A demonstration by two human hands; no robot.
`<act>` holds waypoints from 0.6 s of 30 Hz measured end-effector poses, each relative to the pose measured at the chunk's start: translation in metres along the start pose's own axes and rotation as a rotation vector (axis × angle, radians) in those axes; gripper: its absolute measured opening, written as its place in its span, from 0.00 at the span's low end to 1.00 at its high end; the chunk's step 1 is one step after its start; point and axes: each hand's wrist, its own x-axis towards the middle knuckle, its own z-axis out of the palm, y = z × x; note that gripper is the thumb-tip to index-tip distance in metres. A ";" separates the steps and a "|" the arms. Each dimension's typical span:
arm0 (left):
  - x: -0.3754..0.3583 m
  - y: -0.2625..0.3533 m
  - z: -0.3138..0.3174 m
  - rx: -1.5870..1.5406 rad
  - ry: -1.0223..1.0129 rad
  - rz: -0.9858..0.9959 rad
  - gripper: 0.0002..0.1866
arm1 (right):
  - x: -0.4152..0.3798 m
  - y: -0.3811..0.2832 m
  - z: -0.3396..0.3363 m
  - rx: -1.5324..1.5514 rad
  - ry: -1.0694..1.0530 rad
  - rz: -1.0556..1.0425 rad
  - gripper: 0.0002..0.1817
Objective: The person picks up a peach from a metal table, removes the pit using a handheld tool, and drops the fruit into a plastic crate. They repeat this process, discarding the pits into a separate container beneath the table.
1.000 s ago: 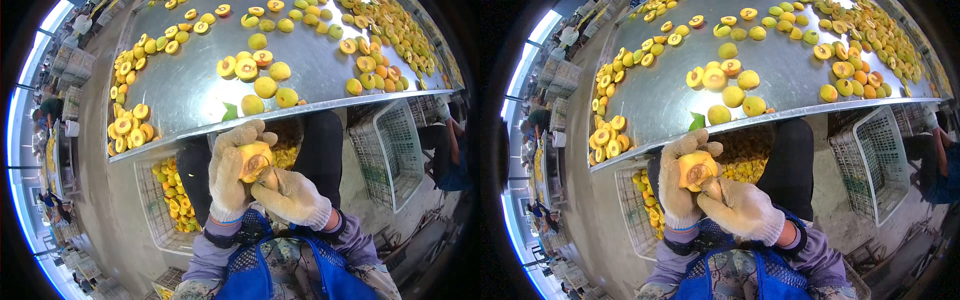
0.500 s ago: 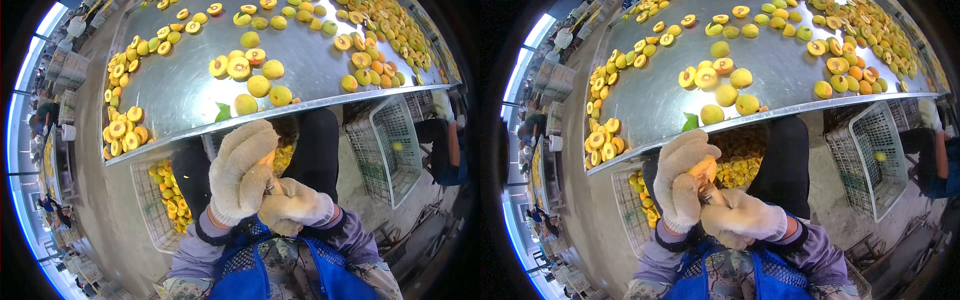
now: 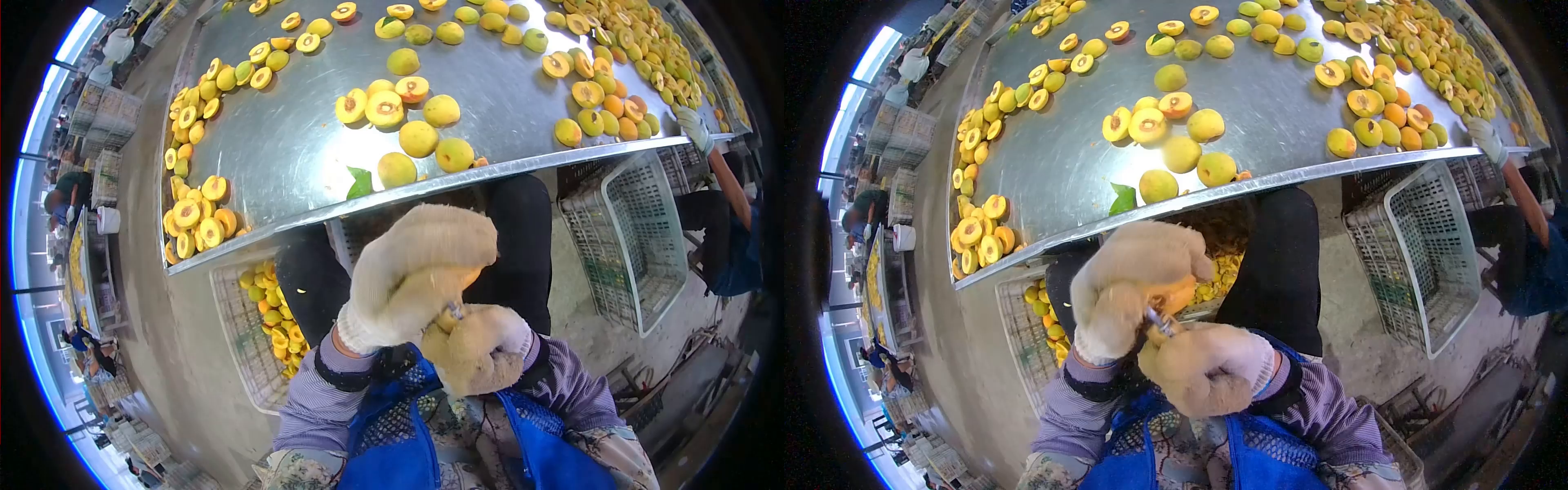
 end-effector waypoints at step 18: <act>-0.046 0.013 -0.021 -0.312 0.711 -0.676 0.21 | -0.004 -0.009 -0.005 -0.436 0.110 0.129 0.15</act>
